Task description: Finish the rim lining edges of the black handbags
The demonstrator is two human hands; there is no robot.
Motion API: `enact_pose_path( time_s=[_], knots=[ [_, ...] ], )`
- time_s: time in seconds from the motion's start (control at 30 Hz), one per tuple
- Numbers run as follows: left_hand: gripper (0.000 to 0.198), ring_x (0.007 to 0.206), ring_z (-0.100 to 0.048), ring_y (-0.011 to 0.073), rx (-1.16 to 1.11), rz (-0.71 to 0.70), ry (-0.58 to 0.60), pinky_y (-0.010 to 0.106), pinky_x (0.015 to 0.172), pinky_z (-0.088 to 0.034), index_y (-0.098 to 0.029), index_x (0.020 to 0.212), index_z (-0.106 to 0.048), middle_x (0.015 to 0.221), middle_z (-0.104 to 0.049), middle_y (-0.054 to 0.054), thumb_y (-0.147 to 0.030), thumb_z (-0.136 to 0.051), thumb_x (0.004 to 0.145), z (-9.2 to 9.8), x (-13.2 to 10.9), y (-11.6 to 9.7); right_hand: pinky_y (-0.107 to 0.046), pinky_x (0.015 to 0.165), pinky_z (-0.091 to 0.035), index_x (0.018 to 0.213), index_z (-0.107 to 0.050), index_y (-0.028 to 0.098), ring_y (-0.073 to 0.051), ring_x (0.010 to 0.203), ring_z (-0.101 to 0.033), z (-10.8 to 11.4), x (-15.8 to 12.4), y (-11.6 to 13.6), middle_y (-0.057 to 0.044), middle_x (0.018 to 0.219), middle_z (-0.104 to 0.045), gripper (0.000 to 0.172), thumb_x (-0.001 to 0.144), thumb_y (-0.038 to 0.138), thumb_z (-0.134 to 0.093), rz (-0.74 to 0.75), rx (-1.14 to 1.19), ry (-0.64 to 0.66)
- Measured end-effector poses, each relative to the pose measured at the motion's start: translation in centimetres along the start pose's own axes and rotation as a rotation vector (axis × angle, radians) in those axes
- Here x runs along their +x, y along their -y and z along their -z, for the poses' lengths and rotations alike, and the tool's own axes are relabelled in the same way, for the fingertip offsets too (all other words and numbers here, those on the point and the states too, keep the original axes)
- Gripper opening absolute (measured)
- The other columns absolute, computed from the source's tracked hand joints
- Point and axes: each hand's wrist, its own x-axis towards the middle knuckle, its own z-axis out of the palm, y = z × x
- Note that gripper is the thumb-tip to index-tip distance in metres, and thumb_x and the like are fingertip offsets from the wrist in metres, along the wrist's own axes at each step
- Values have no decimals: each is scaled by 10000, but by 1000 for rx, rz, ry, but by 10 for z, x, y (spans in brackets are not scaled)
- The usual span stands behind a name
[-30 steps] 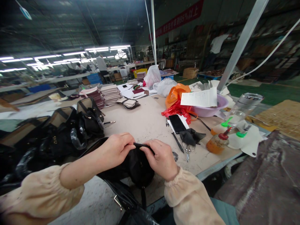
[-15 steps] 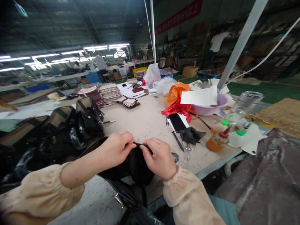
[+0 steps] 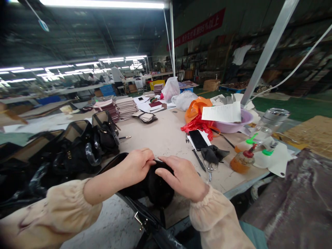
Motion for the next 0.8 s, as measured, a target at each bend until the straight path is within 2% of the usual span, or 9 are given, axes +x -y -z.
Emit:
enact_pose_path(
  time_s=[0.13, 0.23, 0.37, 0.5, 0.63, 0.8],
  knots=[
    [117, 665, -552, 148, -19, -8, 9, 251, 594, -402, -154, 729, -544, 729, -593, 30, -165, -464, 813, 1, 2, 0, -255, 623, -422, 854, -660, 197, -150, 706, -593, -8, 9, -2, -32, 747, -654, 282, 886, 415, -483, -23, -137, -37],
    [119, 670, -555, 142, -43, 6, 9, 246, 603, -406, -148, 744, -565, 734, -602, 33, -139, -464, 807, 3, 2, 1, -240, 594, -383, 727, -641, 179, -127, 643, -562, -11, 16, -8, -22, 664, -617, 310, 900, 372, -471, 37, -186, -44],
    [141, 682, -569, 140, -80, 2, 26, 247, 631, -422, -156, 741, -601, 739, -623, 33, -213, -506, 827, 11, -2, 7, -229, 587, -368, 700, -628, 163, -116, 627, -549, -10, 19, -16, -23, 651, -605, 290, 887, 344, -500, 82, -174, -94],
    [172, 771, -591, 159, -88, -29, 35, 270, 728, -446, -166, 765, -630, 812, -646, 46, -330, -588, 796, 23, -11, 17, -231, 603, -379, 743, -651, 166, -122, 640, -556, -10, 16, -21, -27, 663, -614, 265, 885, 336, -505, 71, -118, -126],
    [181, 762, -589, 139, -106, -27, 58, 252, 731, -446, -167, 713, -635, 816, -650, 37, -310, -580, 810, 29, -13, 27, -232, 608, -383, 744, -657, 171, -123, 639, -560, -10, 16, -24, -24, 659, -617, 246, 874, 331, -524, 66, -92, -146],
    [195, 728, -576, 135, -73, -20, 47, 247, 700, -445, -156, 690, -608, 753, -631, 34, -254, -529, 839, 25, -11, 33, -227, 579, -363, 698, -642, 170, -115, 611, -544, -10, 18, -23, -12, 624, -601, 247, 864, 322, -541, 62, -87, -157]
  ],
)
